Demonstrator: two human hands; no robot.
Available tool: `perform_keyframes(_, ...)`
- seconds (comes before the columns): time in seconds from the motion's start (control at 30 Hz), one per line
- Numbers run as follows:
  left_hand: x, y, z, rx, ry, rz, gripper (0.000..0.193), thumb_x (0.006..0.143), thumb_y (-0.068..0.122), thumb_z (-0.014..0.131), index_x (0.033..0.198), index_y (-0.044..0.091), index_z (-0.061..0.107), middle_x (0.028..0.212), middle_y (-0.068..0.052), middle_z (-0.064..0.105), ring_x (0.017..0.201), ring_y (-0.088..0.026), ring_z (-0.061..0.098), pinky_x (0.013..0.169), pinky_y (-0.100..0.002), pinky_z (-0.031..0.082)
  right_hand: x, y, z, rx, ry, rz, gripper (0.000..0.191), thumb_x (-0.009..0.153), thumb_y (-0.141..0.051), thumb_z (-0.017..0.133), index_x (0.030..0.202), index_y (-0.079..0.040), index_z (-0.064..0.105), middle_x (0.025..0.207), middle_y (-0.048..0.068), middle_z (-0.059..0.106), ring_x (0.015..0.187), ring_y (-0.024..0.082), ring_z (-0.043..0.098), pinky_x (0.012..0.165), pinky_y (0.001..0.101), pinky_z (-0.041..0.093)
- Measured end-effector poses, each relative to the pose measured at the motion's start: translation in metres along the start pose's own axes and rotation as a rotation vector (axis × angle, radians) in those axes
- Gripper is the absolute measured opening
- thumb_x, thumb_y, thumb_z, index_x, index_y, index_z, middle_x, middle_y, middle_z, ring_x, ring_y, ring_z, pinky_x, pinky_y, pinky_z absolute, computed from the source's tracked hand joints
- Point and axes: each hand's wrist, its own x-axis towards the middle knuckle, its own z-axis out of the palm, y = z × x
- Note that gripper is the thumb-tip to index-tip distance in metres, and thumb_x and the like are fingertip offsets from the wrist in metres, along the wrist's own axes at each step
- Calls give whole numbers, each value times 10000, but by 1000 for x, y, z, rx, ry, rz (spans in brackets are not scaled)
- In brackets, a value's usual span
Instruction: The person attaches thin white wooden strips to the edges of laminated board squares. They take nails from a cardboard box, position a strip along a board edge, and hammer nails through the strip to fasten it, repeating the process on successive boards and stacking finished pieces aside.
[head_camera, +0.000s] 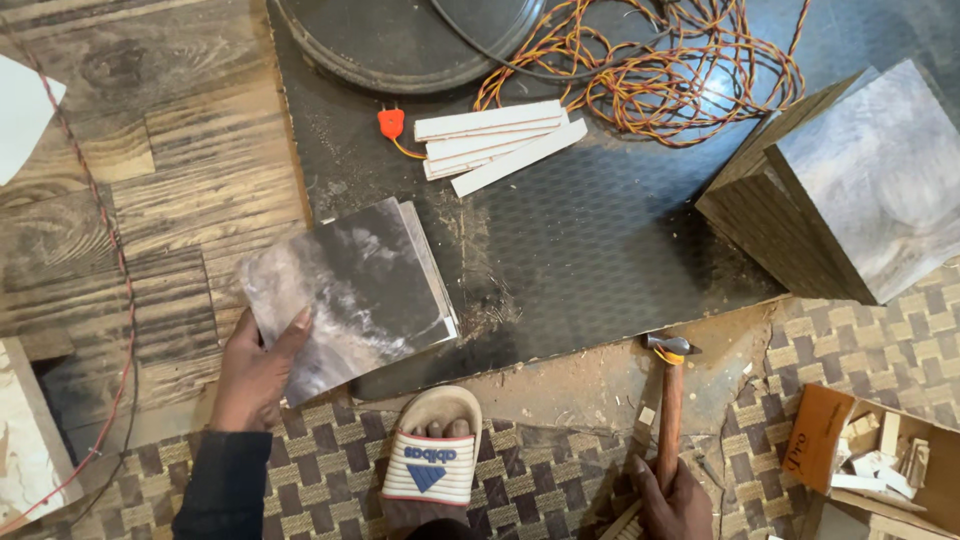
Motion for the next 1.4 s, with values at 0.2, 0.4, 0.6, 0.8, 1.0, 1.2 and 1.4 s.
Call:
perform_keyframes(0.2, 0, 1, -10, -17, -82, -91, 502, 899, 165, 717, 1371, 37, 605, 1238, -97, 730, 1063, -158, 676, 941, -312, 524, 6, 5, 5, -66, 23, -24, 494, 845, -459, 732, 1058, -14, 713, 781, 184, 737, 655, 311, 765, 655, 433, 590)
perform_keyframes(0.4, 2, -1, -16, 43, -141, -111, 529, 897, 250, 711, 1378, 59, 602, 1226, -104, 733, 1082, -175, 679, 952, -345, 528, -1, 3, 3, -35, 44, -86, 541, 829, -502, 726, 992, 13, 724, 770, 170, 739, 699, 295, 734, 648, 417, 591)
perform_keyframes(0.6, -4, 6, -16, 566, -29, -251, 566, 927, 526, 641, 1287, 97, 724, 1013, -167, 789, 881, -271, 725, 839, -435, 555, -10, -2, 4, -8, 76, -24, 476, 877, -452, 737, 1034, -3, 746, 738, 180, 715, 639, 293, 720, 625, 399, 561)
perform_keyframes(0.8, -40, 43, 0, 796, 288, 352, 587, 1033, 430, 625, 1387, -36, 579, 1160, -230, 694, 1008, -312, 683, 913, -411, 544, -9, 11, -2, 8, 334, -283, 431, 836, -347, 758, 1158, -66, 707, 764, 133, 731, 623, 233, 740, 589, 360, 572)
perform_keyframes(1.0, -51, 97, 60, 586, 263, 918, 384, 1060, 281, 721, 1311, 5, 629, 1327, -199, 669, 1212, -332, 665, 1068, -432, 527, 6, 1, -32, -136, 439, -508, 363, 864, -296, 749, 1159, -93, 692, 916, 129, 747, 725, 258, 743, 649, 389, 582)
perform_keyframes(1.2, -32, 120, 165, 539, -265, 1026, 421, 917, 282, 742, 1220, 1, 662, 1323, -204, 616, 1193, -377, 622, 991, -455, 507, 3, -60, -88, -155, 691, -782, 366, 885, -215, 746, 1201, -49, 665, 954, 157, 675, 822, 314, 641, 748, 423, 531)
perform_keyframes(1.4, 5, 113, 228, 646, -403, 1145, 472, 902, 325, 750, 1213, -16, 649, 1263, -211, 568, 1116, -413, 607, 929, -494, 507, 49, -149, -163, -357, 908, -980, 909, 808, -339, 878, 1522, 22, 448, 1436, 317, 501, 1327, 441, 480, 1109, 540, 424)
